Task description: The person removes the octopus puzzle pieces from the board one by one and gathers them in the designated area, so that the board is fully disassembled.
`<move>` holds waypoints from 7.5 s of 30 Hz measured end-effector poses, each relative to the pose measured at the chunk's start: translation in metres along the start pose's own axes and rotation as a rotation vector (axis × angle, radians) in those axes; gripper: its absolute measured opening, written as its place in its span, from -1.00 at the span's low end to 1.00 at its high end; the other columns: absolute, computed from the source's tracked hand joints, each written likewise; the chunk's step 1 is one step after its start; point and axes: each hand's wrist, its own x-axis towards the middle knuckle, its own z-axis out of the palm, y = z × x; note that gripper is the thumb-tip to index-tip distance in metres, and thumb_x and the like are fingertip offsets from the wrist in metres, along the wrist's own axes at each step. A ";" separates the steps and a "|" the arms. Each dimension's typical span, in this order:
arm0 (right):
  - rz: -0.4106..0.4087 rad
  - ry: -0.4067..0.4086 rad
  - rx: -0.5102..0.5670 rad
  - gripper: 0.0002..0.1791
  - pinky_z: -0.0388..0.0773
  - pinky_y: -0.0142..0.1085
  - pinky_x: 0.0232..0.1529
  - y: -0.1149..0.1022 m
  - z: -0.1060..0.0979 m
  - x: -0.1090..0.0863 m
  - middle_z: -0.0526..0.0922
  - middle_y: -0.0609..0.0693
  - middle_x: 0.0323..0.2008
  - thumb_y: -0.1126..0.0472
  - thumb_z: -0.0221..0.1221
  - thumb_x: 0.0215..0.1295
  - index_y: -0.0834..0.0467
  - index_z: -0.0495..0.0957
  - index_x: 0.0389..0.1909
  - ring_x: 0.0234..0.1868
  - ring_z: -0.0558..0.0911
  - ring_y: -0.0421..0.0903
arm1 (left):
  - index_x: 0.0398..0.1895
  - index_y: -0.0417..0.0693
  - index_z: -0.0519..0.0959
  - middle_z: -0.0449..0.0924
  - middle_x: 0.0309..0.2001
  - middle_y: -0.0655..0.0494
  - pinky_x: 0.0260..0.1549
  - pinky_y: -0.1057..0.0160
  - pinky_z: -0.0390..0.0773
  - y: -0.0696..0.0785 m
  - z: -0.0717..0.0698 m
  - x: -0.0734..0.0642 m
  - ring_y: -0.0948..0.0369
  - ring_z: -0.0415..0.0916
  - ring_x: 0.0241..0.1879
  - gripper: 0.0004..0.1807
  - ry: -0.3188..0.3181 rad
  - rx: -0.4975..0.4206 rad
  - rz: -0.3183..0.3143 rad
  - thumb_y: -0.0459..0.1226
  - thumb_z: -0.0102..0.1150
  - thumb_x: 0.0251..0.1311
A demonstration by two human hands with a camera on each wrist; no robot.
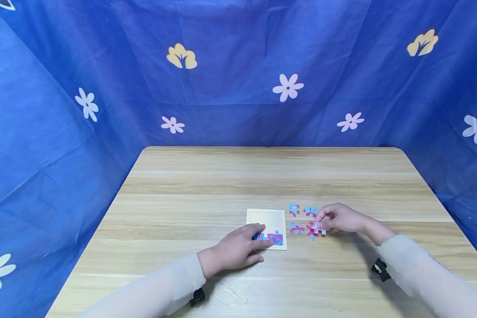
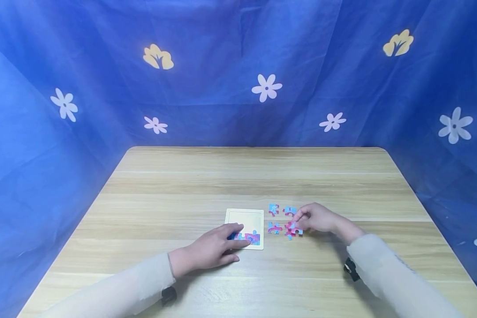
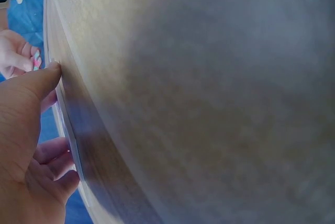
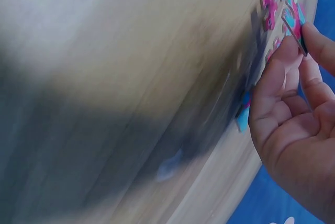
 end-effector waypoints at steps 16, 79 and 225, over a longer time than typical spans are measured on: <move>0.044 -0.055 0.026 -0.85 0.22 -0.53 -0.63 0.016 -0.010 -0.017 0.44 -0.07 -0.57 0.31 0.22 0.24 0.32 0.58 -0.24 -0.65 0.25 -0.29 | 0.19 0.21 0.54 0.35 0.25 -0.17 0.28 0.12 0.23 0.002 -0.002 0.000 -0.02 0.29 0.26 -0.54 0.003 -0.004 0.002 0.05 0.16 0.23; -0.103 0.159 0.032 -0.63 0.57 -0.37 -0.43 0.017 0.014 -0.004 0.59 0.11 -0.28 0.25 0.32 0.16 0.36 0.53 -0.07 -0.35 0.57 -0.08 | 0.23 0.19 0.51 0.28 0.32 -0.14 0.30 0.13 0.20 -0.002 -0.001 -0.006 0.02 0.21 0.32 -0.53 -0.005 -0.033 0.022 0.03 0.13 0.27; -0.061 0.148 0.107 -0.78 0.58 -0.28 -0.46 -0.027 0.071 0.025 0.58 0.04 -0.38 0.36 0.20 0.24 0.34 0.53 -0.11 -0.37 0.60 -0.07 | 0.14 0.11 0.58 0.37 0.26 -0.08 0.25 0.09 0.29 -0.046 -0.009 -0.050 0.03 0.29 0.26 -0.59 0.061 -0.081 0.129 -0.05 0.18 0.24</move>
